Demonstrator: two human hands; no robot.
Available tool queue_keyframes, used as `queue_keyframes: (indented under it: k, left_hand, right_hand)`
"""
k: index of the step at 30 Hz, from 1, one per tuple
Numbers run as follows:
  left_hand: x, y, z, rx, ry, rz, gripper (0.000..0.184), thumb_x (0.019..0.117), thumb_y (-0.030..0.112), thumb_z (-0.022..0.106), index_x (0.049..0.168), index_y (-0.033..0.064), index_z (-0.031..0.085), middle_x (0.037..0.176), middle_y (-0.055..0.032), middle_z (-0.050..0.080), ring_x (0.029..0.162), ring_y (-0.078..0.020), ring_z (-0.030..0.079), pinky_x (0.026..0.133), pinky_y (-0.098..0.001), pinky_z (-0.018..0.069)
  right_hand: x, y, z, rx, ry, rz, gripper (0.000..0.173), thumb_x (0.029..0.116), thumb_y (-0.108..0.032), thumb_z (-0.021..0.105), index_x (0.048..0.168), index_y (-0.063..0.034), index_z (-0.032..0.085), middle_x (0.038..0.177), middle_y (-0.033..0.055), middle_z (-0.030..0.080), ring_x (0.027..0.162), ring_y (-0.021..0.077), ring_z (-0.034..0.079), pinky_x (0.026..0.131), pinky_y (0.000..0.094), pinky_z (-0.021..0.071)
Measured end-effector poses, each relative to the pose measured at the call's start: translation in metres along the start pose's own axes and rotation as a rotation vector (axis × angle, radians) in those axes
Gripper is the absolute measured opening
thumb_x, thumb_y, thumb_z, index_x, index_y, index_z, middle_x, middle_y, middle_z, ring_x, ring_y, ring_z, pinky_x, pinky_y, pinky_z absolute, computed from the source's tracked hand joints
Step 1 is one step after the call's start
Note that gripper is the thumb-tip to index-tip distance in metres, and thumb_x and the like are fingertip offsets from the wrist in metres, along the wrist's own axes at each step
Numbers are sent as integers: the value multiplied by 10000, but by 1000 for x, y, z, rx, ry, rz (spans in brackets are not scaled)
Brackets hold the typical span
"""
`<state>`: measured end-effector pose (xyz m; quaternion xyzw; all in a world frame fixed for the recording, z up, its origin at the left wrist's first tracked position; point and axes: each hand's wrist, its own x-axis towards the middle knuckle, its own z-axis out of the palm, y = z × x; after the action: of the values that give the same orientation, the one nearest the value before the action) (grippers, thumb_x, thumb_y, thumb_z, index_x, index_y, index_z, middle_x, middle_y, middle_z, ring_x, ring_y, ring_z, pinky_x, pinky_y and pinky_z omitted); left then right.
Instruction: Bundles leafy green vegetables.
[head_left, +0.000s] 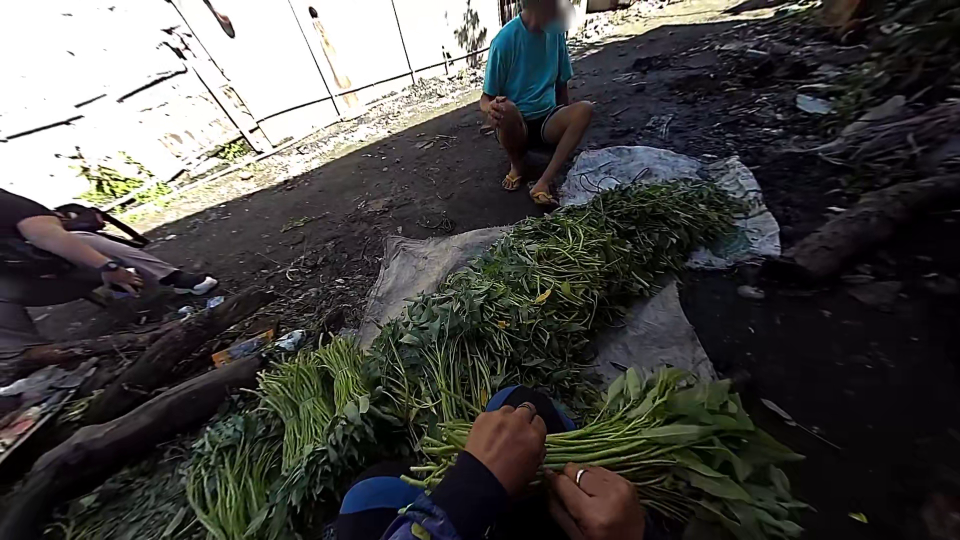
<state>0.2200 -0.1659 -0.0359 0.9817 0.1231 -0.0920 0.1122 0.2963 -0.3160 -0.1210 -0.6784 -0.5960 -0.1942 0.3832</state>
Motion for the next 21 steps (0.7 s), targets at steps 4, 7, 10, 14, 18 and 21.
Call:
queue_keyframes:
  k: [4,7,10,14,18,21]
  left_hand:
    - [0,-4,-20,-124,-127,-131,341,1064,233,462,1088,-29,679,1196,-240,668,1064,-411,684,837,-578,544]
    - [-21,6,-15,-165,216,-163,210,1011,163,600,1030,5,737,1098,-211,711,941,-384,728,756,-544,591]
    - [-39,29,14,4,658,-46,84,827,38,713,888,68,762,911,-118,744,814,-299,741,658,-442,612]
    - [-47,39,47,81,726,-89,81,828,92,725,861,127,790,947,-64,761,917,-266,724,836,-453,565]
    - [-46,31,59,114,808,-53,94,865,155,710,863,191,796,947,-41,755,962,-253,708,898,-435,539]
    - [-47,29,63,199,847,-17,91,856,195,710,855,251,783,939,-18,744,970,-237,695,915,-402,522]
  right_hand:
    - [10,4,-11,-84,-93,-43,151,910,-207,647,801,-191,749,817,17,690,729,199,650,565,317,527]
    - [12,9,-15,-124,-124,-104,175,950,-206,603,819,-241,712,1117,-49,765,1030,186,680,845,376,495]
    - [10,11,-14,-40,-146,-14,197,1020,-237,557,903,-195,709,1062,-53,779,1108,159,694,1025,439,465]
    - [13,4,-20,210,-228,167,351,1079,-250,398,938,-98,681,1122,42,769,1178,241,674,1082,524,414]
    - [47,25,-28,335,-421,135,334,1057,-253,398,1153,-57,652,1146,96,741,994,278,715,872,476,562]
    - [106,35,-43,339,-1015,74,551,1048,-80,479,1587,-90,364,1360,218,635,1160,427,655,1009,574,500]
